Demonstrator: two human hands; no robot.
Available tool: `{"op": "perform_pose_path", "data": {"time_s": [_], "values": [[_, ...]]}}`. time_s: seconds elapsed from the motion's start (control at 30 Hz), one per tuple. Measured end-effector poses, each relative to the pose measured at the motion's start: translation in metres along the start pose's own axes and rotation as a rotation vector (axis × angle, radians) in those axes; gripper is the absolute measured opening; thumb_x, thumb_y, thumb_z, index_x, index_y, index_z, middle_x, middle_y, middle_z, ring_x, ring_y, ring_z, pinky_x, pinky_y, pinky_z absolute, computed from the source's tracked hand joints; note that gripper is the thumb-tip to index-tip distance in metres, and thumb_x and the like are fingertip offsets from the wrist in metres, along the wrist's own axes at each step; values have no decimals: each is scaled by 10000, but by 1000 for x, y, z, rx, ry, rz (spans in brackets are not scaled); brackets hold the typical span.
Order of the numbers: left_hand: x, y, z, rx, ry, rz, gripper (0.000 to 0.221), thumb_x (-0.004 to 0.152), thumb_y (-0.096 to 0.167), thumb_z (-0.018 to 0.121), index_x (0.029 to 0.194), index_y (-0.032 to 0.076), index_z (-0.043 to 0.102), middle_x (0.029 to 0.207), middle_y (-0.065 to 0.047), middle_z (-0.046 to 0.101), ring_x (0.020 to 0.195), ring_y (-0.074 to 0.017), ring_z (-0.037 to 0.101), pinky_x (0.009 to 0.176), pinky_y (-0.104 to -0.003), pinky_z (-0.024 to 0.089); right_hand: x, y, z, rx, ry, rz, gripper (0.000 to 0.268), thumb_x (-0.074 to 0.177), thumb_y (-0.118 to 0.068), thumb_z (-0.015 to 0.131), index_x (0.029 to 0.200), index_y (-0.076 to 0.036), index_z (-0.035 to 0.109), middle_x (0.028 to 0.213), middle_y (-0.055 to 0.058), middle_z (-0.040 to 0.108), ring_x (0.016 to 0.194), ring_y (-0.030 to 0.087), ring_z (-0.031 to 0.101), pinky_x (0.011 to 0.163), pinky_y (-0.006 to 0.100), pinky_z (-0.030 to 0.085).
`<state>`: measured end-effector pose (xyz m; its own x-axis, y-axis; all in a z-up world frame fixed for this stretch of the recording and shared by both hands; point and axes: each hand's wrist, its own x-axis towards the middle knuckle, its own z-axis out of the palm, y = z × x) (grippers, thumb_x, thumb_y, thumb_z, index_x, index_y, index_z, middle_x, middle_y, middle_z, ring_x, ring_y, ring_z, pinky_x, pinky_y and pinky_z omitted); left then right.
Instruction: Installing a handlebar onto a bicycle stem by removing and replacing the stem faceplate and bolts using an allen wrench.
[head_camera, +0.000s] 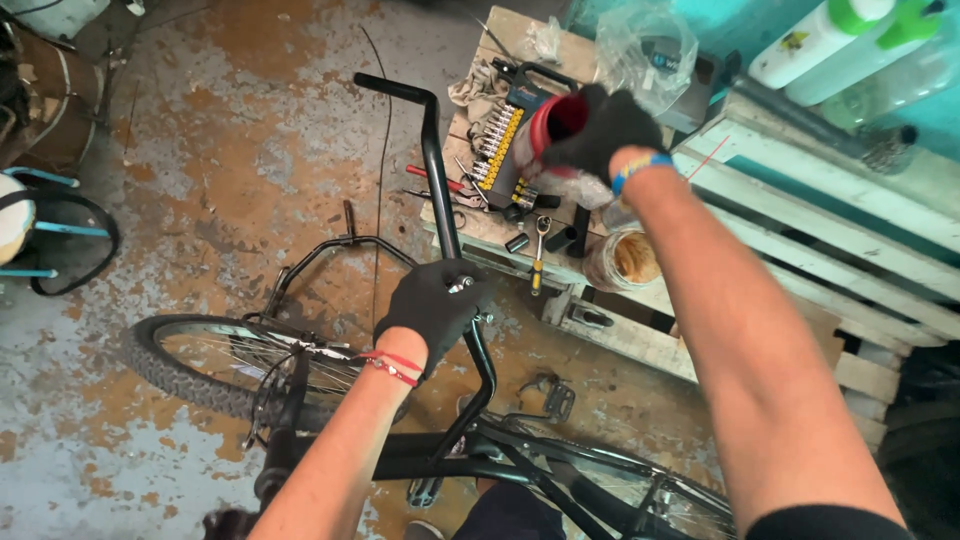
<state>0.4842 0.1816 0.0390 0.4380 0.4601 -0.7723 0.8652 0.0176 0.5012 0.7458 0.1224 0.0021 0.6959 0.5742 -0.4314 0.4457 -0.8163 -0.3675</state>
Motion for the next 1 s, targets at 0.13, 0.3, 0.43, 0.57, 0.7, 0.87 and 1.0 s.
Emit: {"op": "perform_pose_path", "data": {"time_s": [0.13, 0.3, 0.43, 0.57, 0.7, 0.87, 1.0], "values": [[35, -7, 14, 66, -2, 67, 287, 738, 430, 612, 922, 329, 808, 916, 47, 792, 928, -191, 710, 841, -367, 528, 69, 31, 21, -117, 49, 43, 964, 714, -552, 898, 1458, -94, 490, 1284, 224, 595, 1081, 422, 640, 795, 452, 627], [53, 0, 23, 10, 0, 111, 288, 763, 397, 591, 916, 293, 813, 803, 22, 778, 792, -191, 708, 786, -367, 532, 114, 44, 37, -183, 109, 45, 949, 676, -631, 852, 1427, -152, 524, 1299, 234, 557, 1131, 464, 601, 816, 536, 564], [52, 4, 21, 19, -33, 35, 303, 763, 418, 596, 954, 338, 816, 854, 62, 787, 827, -169, 711, 799, -339, 532, 138, 51, 34, -171, 109, -23, 943, 702, -596, 907, 1411, -81, 561, 1295, 223, 639, 1120, 435, 636, 824, 488, 603], [50, 4, 19, 26, -57, 32, 265, 752, 403, 581, 873, 304, 795, 874, 65, 782, 850, -163, 697, 807, -367, 516, 159, 60, 36, -161, 124, -9, 875, 683, -544, 904, 1376, -104, 600, 1290, 205, 653, 1122, 426, 635, 792, 504, 583], [51, -5, 22, 3, -47, 45, 297, 771, 423, 599, 922, 301, 824, 948, 75, 798, 944, -146, 711, 847, -377, 529, 162, 62, 36, -96, 110, 68, 868, 744, -530, 883, 1425, -123, 532, 1372, 187, 597, 1202, 436, 594, 839, 535, 570], [39, -5, 21, -62, -49, -13, 282, 747, 401, 601, 904, 297, 811, 885, 67, 739, 860, -143, 662, 773, -355, 500, 146, 50, 29, -33, 106, 78, 861, 795, -594, 842, 1457, -147, 521, 1423, 161, 579, 1232, 421, 575, 860, 521, 548], [25, -5, 18, -84, -52, -4, 283, 730, 386, 599, 910, 311, 804, 836, 65, 745, 772, -144, 662, 711, -343, 516, 117, 26, 25, 115, 166, -90, 822, 865, -607, 852, 1458, -119, 558, 1416, 204, 598, 1222, 423, 591, 997, 513, 509]]}}
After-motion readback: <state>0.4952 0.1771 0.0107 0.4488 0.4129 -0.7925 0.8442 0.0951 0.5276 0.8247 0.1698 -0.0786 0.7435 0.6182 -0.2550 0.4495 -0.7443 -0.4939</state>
